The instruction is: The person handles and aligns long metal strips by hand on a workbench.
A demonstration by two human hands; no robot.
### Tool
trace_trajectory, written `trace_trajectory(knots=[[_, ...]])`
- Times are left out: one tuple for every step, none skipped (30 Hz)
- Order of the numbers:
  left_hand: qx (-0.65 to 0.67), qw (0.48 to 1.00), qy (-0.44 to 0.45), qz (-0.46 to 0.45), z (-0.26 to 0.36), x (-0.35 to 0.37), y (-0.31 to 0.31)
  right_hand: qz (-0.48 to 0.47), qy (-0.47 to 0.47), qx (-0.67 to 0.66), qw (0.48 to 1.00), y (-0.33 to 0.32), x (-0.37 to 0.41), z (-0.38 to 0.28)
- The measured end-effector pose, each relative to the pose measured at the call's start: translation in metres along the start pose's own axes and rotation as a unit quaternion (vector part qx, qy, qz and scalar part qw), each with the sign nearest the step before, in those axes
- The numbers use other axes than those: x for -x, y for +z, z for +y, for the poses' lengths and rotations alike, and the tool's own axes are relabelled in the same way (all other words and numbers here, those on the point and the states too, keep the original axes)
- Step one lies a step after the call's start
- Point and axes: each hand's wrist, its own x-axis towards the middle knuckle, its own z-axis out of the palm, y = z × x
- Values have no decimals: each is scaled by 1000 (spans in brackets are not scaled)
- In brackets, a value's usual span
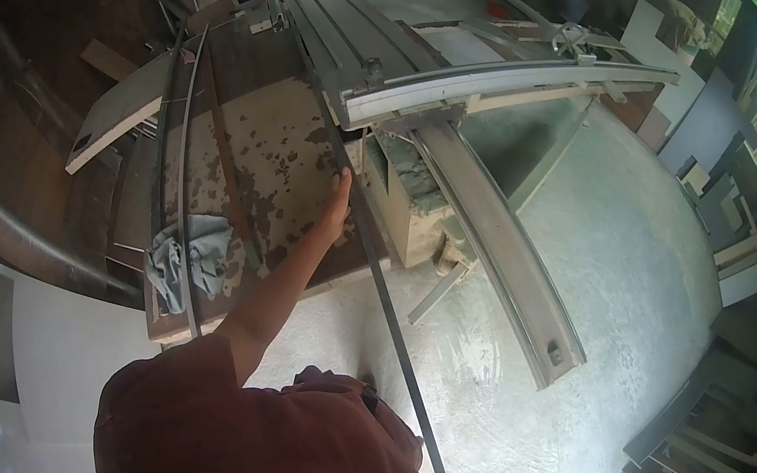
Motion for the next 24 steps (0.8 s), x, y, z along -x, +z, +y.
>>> trace_trajectory(knots=[[-23,1000,9,15,3,-6,-4,1,-1,1,1000,-1,-3,-6],[-22,1000,10,17,5,-11,-7,5,-12,-3,1000,-1,-8,-10],[-24,999,12,18,7,-16,-10,9,-23,-6,1000,0,-13,-13],[-25,999,14,19,10,-20,-13,10,-24,-4,1000,0,-18,-15],[-25,999,15,21,14,-24,-16,14,-27,-19,999,1,-23,-18],[-33,999,7,22,17,-27,-19,19,-30,-35,999,1,-27,-21],[-40,999,-3,22,18,-33,-22,18,-31,-34,999,-7,-24,-32],[-40,999,-4,23,19,-39,-24,24,-48,-8,999,-18,-20,-43],[-54,998,1,28,18,-48,-26,31,-64,19,997,-26,-18,-52],[-68,997,6,33,16,-57,-28,29,-63,20,997,-29,-19,-55],[-68,997,4,33,19,-60,-28,46,-83,26,995,-31,-22,-56],[-66,997,1,31,22,-62,-28,62,-102,33,992,-34,-24,-58],[-64,997,-2,30,26,-65,-28,56,-87,-19,994,-39,-23,-61],[-65,997,-4,31,30,-67,-27,55,-87,-18,995,-41,-25,-61],[-64,997,-3,31,36,-68,-26,74,-128,-13,989,-42,-28,-61],[-64,997,-1,33,39,-71,-27,93,-170,-8,981,-44,-33,-62],[-65,997,0,39,42,-73,-27,91,-176,-5,980,-46,-37,-67],[-59,997,-5,40,45,-76,-26,59,-134,55,988,-48,-42,-73],[-52,998,-10,42,46,-80,-26,23,-96,118,988,-51,-47,-79],[-52,997,-9,49,48,-84,-25,3,-87,124,988,-58,-50,-82],[-66,996,-9,59,50,-87,-24,0,-95,114,989,-65,-52,-82],[-81,994,-10,67,54,-89,-23,1,-109,93,990,-72,-53,-82],[-82,994,-18,64,60,-87,-22,1,-123,83,989,-78,-56,-83],[-87,994,-18,67,62,-92,-22,2,-136,69,988,-84,-57,-83]])
